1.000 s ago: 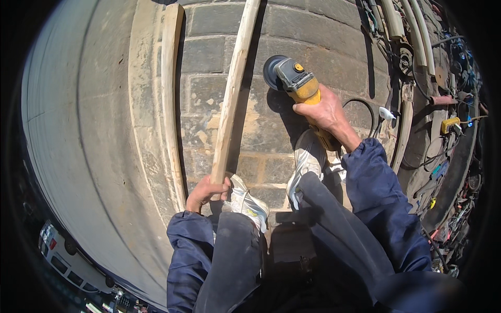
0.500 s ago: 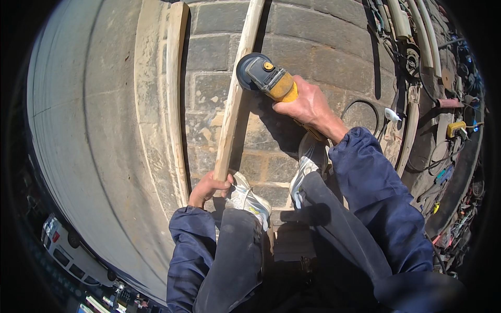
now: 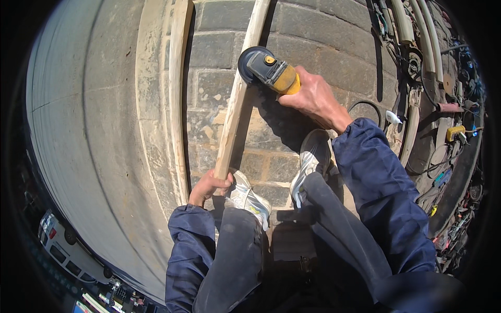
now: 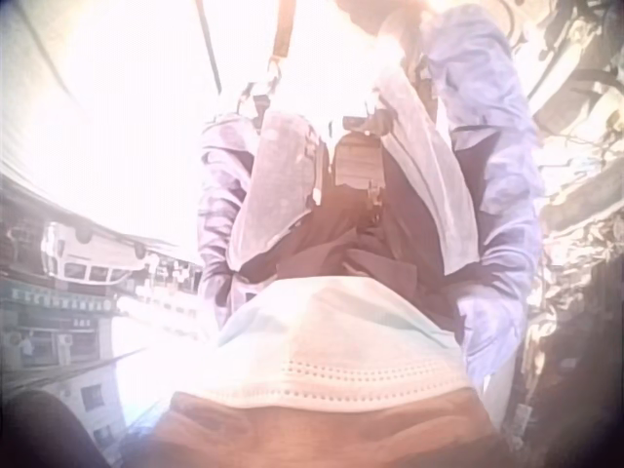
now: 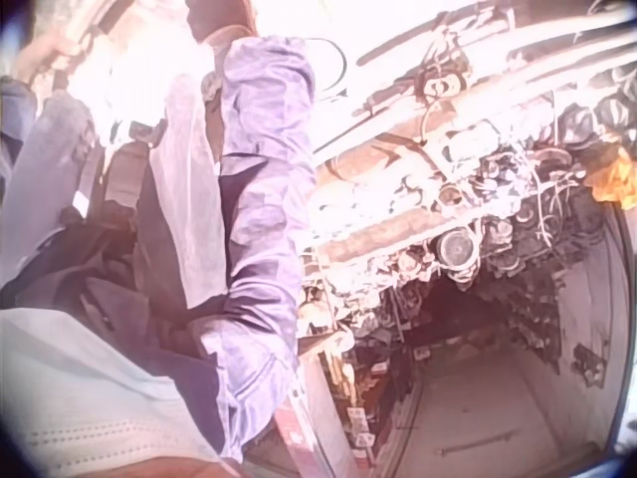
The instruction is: The person sits on a paved surface and uses an angle grinder to sand a long, curved wooden piece. They hold the wood with one hand and move the grinder along its length, then briefly inspect the surface before continuing.
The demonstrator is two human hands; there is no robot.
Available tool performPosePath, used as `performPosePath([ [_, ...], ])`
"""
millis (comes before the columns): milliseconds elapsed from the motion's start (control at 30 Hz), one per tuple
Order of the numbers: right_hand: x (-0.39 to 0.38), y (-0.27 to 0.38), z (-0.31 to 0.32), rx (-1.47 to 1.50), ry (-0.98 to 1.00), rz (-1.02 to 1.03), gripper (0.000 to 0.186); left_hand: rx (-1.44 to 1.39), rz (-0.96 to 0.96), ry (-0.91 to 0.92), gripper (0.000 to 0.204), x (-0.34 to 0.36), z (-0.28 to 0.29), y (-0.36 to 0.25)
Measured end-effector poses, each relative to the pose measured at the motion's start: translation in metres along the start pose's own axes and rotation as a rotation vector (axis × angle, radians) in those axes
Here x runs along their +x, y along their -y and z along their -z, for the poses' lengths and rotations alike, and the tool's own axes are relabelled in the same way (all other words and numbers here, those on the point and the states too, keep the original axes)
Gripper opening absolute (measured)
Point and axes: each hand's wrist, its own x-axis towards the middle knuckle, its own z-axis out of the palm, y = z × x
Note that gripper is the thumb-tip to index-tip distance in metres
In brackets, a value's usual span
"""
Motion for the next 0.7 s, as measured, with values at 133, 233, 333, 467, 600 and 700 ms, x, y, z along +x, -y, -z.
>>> performPosePath([
  [133, -0.001, 0.002, -0.004, 0.025, 0.012, 0.025, 0.068, -0.022, 0.004, 0.003, 0.028, 0.0, 0.005, 0.003],
  [233, -0.001, -0.003, -0.004, 0.047, -0.002, 0.014, 0.068, -0.017, 0.006, -0.002, 0.029, 0.0, 0.003, 0.003],
  [333, 0.002, -0.002, -0.002, -0.029, 0.047, 0.062, 0.068, -0.018, 0.005, -0.016, 0.029, -0.002, 0.001, 0.002],
  [467, 0.01, -0.008, -0.005, 0.057, -0.061, -0.007, 0.066, -0.022, -0.015, 0.005, 0.028, 0.0, 0.001, -0.001],
  [600, -0.004, -0.009, 0.008, 0.185, -0.02, -0.087, 0.067, -0.004, -0.01, 0.006, 0.028, 0.0, -0.005, -0.005],
  [700, -0.027, 0.006, -0.003, 0.041, 0.158, 0.0, 0.064, -0.021, -0.008, 0.009, 0.029, -0.003, 0.005, 0.003],
])
